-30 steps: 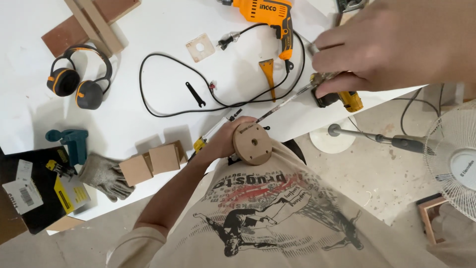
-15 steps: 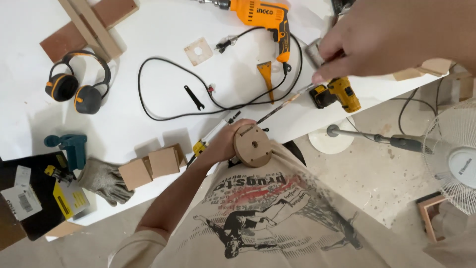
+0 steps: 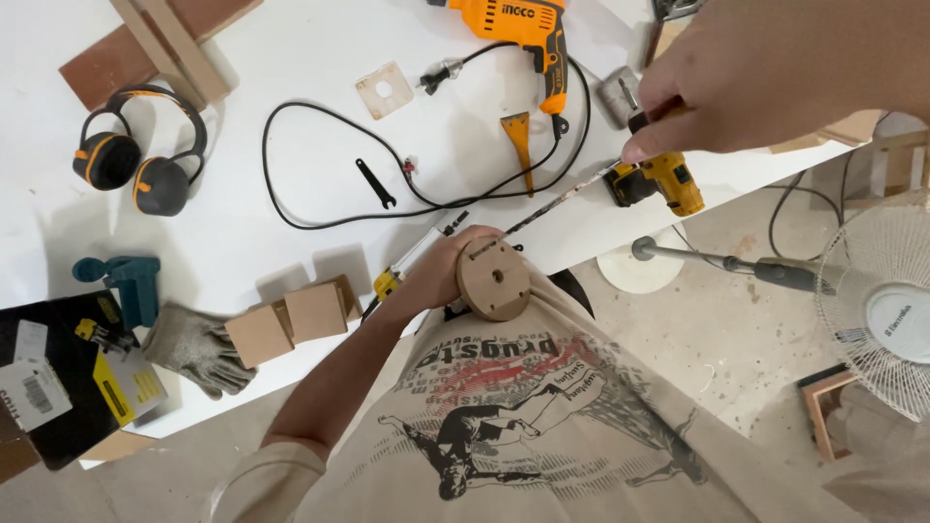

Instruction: The person assembles a wooden circular component by inserting a metal rod and securing it with a screwdriver. They manipulate the wooden piece and the rod, then use a screwdriver to tighten the assembly on a white workbench.

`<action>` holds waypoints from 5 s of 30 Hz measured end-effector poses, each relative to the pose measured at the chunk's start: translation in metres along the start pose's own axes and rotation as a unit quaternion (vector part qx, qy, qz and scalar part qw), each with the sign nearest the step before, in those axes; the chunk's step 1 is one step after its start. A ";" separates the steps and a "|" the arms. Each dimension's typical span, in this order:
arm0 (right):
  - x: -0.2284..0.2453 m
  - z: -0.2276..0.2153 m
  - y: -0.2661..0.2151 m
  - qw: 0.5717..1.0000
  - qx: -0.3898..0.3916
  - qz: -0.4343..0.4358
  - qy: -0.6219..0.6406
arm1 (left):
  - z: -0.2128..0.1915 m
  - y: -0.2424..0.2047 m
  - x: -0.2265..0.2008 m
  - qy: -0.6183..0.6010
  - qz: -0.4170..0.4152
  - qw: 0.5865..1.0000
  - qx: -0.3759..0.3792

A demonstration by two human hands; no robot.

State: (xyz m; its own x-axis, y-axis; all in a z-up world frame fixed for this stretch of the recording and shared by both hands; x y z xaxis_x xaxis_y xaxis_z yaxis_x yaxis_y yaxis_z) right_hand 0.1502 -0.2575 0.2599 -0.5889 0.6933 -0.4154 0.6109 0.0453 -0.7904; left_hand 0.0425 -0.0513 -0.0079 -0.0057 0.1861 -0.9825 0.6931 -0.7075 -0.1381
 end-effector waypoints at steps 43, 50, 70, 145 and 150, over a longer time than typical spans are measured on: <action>-0.052 0.226 0.104 0.658 -0.337 -0.354 0.572 | -0.031 -0.020 -0.144 0.072 -0.203 0.941 0.263; -0.057 0.223 0.102 0.693 -0.348 -0.288 0.563 | -0.018 -0.003 -0.136 0.099 -0.032 0.966 0.235; -0.036 0.272 0.143 0.670 -0.045 -0.284 0.685 | -0.003 -0.017 -0.171 0.137 -0.010 0.958 0.252; -0.072 0.206 -0.029 0.875 -0.292 0.040 0.384 | -0.018 -0.079 -0.156 0.073 -0.326 0.936 0.114; -0.090 0.335 0.029 0.862 -0.402 -0.024 0.306 | -0.026 -0.061 -0.185 0.015 -0.135 0.983 0.124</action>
State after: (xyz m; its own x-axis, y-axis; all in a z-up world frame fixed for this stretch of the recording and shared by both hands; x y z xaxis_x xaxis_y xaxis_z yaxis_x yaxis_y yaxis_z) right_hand 0.0438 -0.5595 0.1235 -0.3846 0.9152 0.1200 0.9079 0.3986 -0.1299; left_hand 0.0202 -0.0250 0.1853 -0.1421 0.4075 -0.9021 0.4716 -0.7733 -0.4237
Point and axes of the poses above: each hand's wrist, its own y-axis towards the middle knuckle, its own z-axis out of the palm, x = y × z, the point moved 7 cm from there along y, towards the middle knuckle, and after that the axes turned 10 degrees about -y, right-handed, at the moved point
